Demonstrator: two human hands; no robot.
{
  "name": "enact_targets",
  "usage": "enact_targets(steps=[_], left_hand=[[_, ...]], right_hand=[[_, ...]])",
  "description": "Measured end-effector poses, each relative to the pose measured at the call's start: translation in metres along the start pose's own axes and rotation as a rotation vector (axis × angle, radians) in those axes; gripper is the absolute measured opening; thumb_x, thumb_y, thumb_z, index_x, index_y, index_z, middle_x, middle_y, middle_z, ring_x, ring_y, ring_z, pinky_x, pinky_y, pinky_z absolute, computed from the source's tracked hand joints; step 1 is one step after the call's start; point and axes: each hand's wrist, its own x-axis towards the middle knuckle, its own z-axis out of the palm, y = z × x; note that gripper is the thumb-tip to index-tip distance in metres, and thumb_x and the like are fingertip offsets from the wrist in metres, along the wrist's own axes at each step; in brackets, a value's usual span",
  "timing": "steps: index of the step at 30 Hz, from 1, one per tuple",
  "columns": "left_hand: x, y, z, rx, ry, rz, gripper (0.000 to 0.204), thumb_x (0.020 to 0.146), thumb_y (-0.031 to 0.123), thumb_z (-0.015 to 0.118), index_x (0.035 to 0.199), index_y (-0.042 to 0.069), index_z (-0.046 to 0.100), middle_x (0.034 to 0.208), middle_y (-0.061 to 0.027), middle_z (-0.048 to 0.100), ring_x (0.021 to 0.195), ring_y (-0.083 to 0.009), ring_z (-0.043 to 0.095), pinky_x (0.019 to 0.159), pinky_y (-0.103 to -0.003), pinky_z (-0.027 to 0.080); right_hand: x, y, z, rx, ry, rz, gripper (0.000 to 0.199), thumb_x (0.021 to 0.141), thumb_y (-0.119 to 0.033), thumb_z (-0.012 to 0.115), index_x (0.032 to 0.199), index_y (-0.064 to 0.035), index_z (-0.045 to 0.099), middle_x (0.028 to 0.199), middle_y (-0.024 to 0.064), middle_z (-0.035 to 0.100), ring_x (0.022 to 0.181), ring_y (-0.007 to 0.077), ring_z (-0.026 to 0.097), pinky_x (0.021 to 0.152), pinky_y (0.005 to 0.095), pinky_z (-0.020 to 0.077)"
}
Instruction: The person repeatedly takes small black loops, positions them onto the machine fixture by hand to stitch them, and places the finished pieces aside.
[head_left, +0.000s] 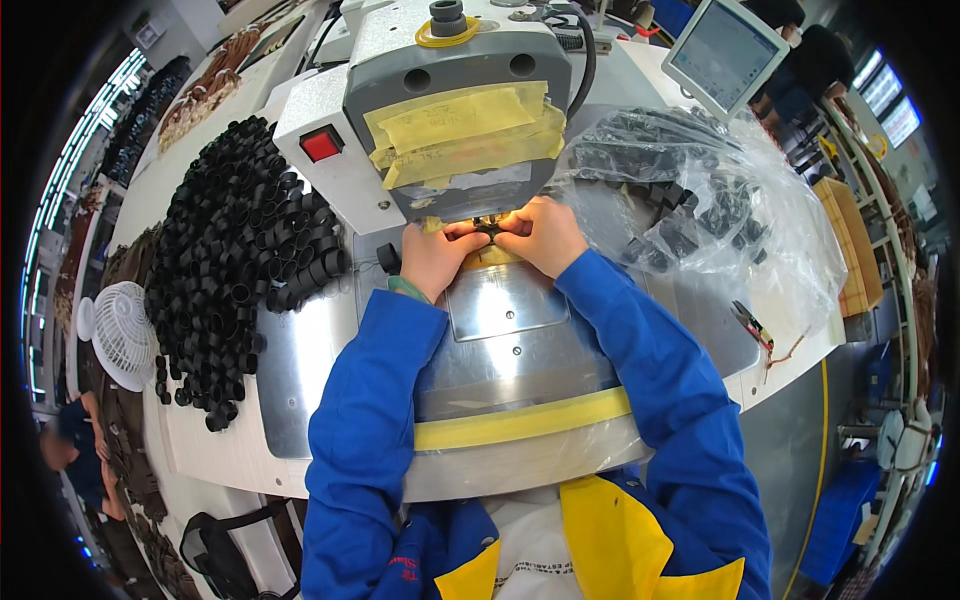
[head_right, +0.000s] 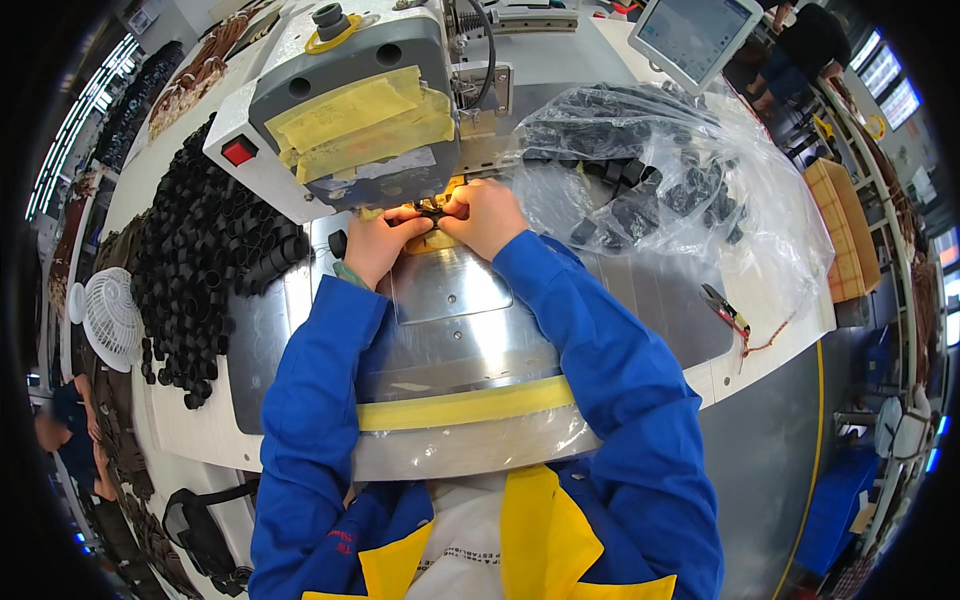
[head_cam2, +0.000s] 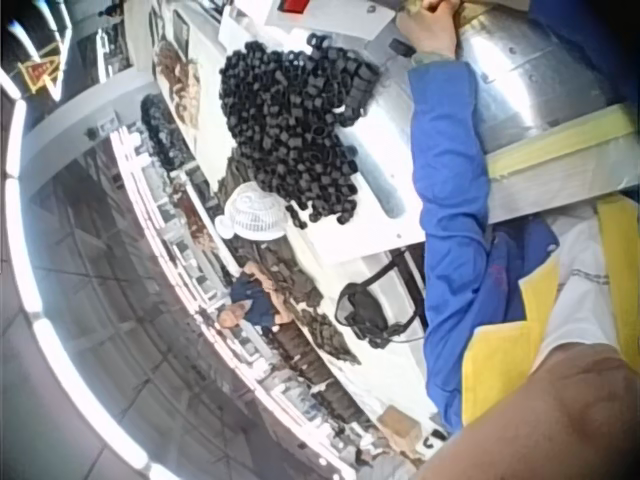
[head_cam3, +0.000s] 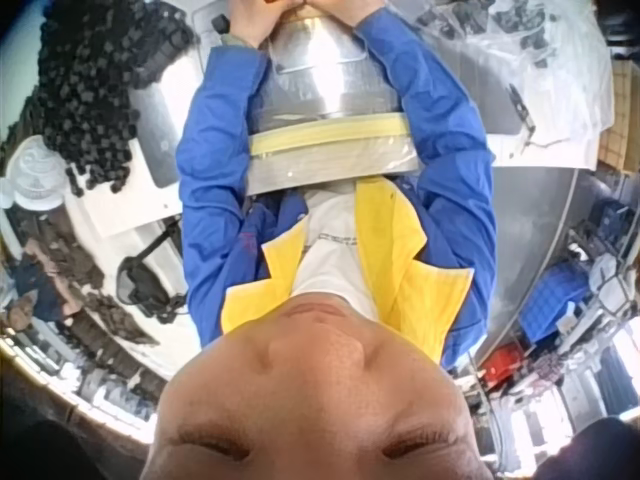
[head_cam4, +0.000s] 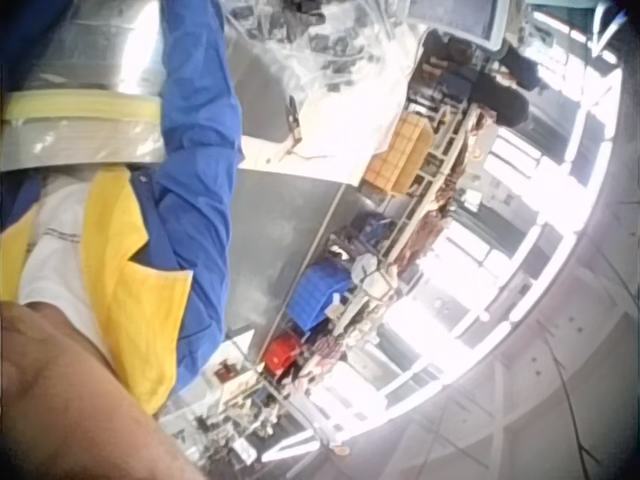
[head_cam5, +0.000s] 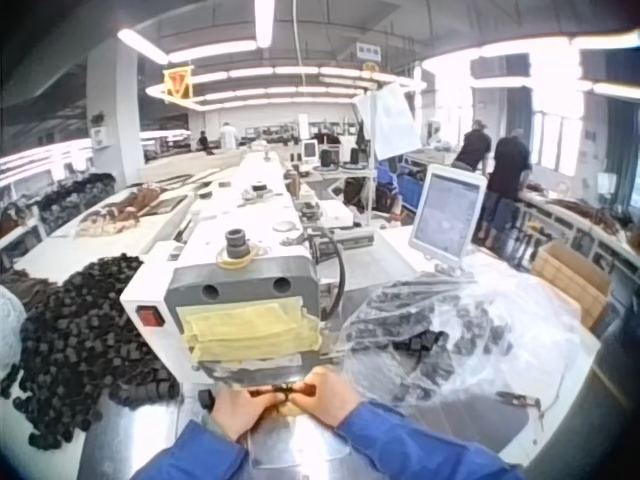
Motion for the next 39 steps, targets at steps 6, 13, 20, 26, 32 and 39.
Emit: enact_targets(steps=[6,13,20,26,32,39], left_hand=[[0.001,0.003,0.008,0.037,0.042,-0.004,0.024,0.062,0.021,0.072,0.073,0.000,0.066,0.068,-0.0094,0.064,0.059,-0.0175,0.061,0.059,-0.026,0.047],[0.000,0.011,0.004,0.000,0.020,-0.015,0.025,0.063,0.021,0.072,0.072,-0.001,0.065,0.067,-0.0084,0.064,0.057,-0.0135,0.060,0.059,-0.024,0.047],[0.002,0.001,0.008,-0.075,0.018,-0.027,0.026,0.063,0.022,0.072,0.072,-0.001,0.065,0.066,-0.0079,0.064,0.058,-0.0120,0.059,0.057,-0.024,0.046],[-0.002,0.007,-0.003,0.039,-0.067,0.093,0.026,0.061,0.019,0.074,0.075,0.000,0.064,0.063,-0.0064,0.062,0.055,-0.0108,0.056,0.054,-0.024,0.045],[-0.025,0.013,-0.015,0.092,-0.262,0.181,0.026,0.062,0.019,0.074,0.074,0.000,0.061,0.063,-0.0042,0.054,0.053,-0.0094,0.049,0.050,-0.024,0.041],[-0.024,0.013,-0.021,0.078,-0.294,0.350,0.010,0.073,0.007,0.061,0.082,0.003,0.062,0.073,-0.0067,0.055,0.063,-0.0193,0.052,0.058,-0.027,0.042]], right_hand=[[-0.002,0.003,-0.005,0.051,-0.040,0.110,0.017,0.061,-0.019,0.069,0.068,-0.0056,0.062,0.067,0.0089,0.057,0.070,0.0251,0.054,0.064,0.0347,0.0437],[-0.001,0.002,-0.003,0.047,-0.014,0.065,0.017,0.061,-0.020,0.069,0.067,-0.0056,0.062,0.066,0.0081,0.056,0.070,0.0249,0.053,0.064,0.0340,0.0432],[-0.004,0.007,-0.002,0.052,0.029,0.022,0.016,0.060,-0.018,0.069,0.068,-0.0065,0.061,0.067,0.0060,0.056,0.068,0.0225,0.052,0.062,0.0331,0.0425],[-0.005,0.000,-0.011,0.118,-0.068,0.016,0.016,0.061,-0.016,0.068,0.071,-0.0074,0.060,0.068,0.0045,0.055,0.067,0.0203,0.051,0.062,0.0325,0.0419],[-0.023,-0.002,-0.012,0.098,-0.094,-0.254,0.019,0.060,-0.013,0.070,0.075,-0.0056,0.061,0.066,0.0047,0.051,0.063,0.0180,0.051,0.057,0.0294,0.0430],[-0.030,-0.036,-0.002,-0.101,-0.050,-0.049,0.019,0.066,-0.019,0.066,0.071,-0.0049,0.055,0.068,0.0083,0.054,0.057,0.0261,0.055,0.052,0.0339,0.0454]])
